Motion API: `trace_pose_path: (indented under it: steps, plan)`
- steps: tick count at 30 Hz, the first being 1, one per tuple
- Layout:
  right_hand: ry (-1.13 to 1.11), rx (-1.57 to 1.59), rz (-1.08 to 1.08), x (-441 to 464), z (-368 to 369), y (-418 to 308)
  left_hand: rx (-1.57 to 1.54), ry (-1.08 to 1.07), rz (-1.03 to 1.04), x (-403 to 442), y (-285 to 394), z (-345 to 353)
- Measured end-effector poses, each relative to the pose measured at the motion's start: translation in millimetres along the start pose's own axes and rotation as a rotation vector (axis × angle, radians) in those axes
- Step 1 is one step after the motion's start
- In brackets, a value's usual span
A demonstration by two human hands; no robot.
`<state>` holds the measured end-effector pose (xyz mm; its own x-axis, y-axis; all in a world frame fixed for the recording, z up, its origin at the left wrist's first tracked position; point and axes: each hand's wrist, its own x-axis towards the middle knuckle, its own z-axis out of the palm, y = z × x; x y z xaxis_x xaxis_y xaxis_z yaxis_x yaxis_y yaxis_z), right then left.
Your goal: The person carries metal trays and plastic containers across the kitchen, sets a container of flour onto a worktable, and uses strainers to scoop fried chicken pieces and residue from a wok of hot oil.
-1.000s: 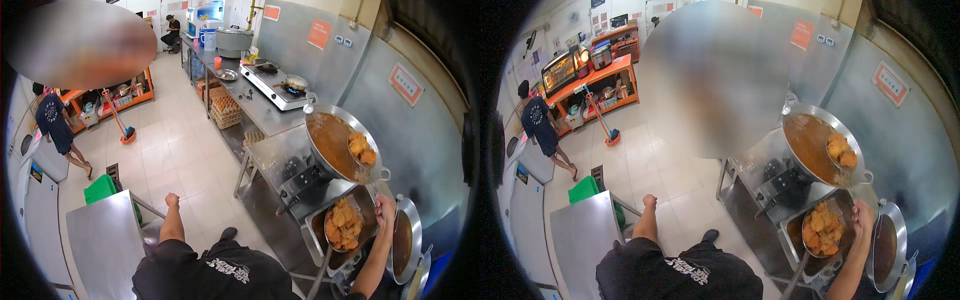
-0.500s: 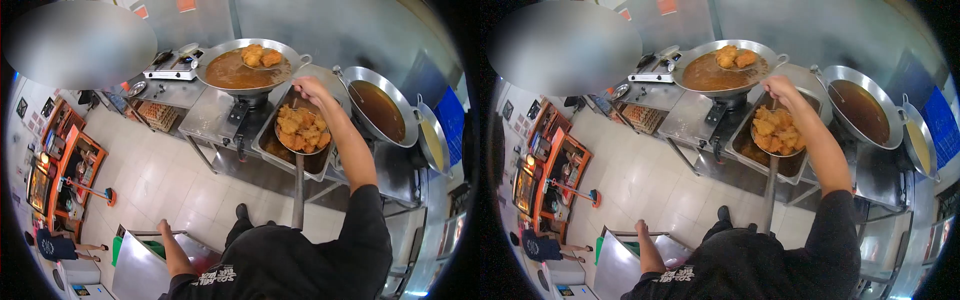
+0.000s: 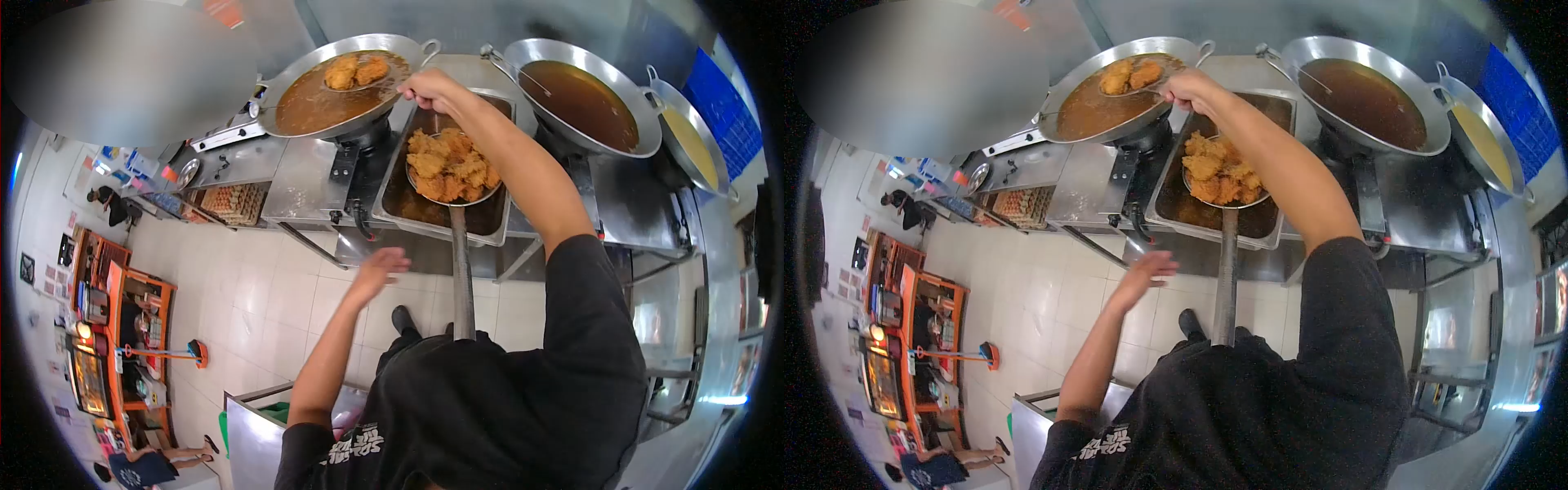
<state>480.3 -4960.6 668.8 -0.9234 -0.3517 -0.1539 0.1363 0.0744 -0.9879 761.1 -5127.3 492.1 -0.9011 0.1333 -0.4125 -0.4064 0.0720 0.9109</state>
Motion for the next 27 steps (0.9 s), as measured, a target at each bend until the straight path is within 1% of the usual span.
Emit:
trace_pose_path:
  steps: [3, 6, 9, 11, 12, 14, 15, 17, 20, 23, 27]
  plan:
    - [0.036, 0.009, -0.045, -5.2, -2.0, 1.3, -0.060, -0.221, -0.284, 5.7, 20.9, 61.4]
    - [0.033, 0.041, -0.001, -13.3, -22.0, 6.4, -0.302, -0.401, -0.361, 2.6, 28.5, 94.2]
    - [0.031, 0.050, -0.008, -42.1, -47.5, 12.3, -0.539, -0.349, -0.304, 9.2, 16.0, 108.4]
    - [0.011, 0.087, -0.025, -75.0, -70.7, 13.2, -0.621, -0.252, -0.314, 7.3, 14.0, 111.5]
    - [0.047, 0.037, -0.031, -93.6, -80.2, 12.9, -0.662, -0.205, -0.322, 5.2, 16.2, 112.2]
    - [0.119, -0.060, -0.025, -133.7, -98.1, 18.3, -0.634, -0.159, -0.319, 2.2, 17.8, 103.2]
    - [0.110, -0.071, -0.030, -152.7, -108.4, 22.3, -0.610, -0.141, -0.299, 1.8, 15.6, 95.2]
    - [0.090, -0.089, -0.046, -187.4, -127.8, 29.5, -0.706, -0.177, -0.334, 4.0, 13.8, 75.3]
    - [0.147, -0.017, 0.045, -232.8, -143.0, 45.5, -0.725, -0.220, -0.331, -1.3, 22.5, 64.9]
    - [0.147, 0.033, 0.114, -258.3, -148.3, 68.0, -0.661, -0.221, -0.331, -2.7, 24.7, 68.0]
    - [0.209, -0.139, 0.143, -255.9, -158.0, 105.9, -0.620, -0.215, -0.329, -2.2, 28.5, 72.0]
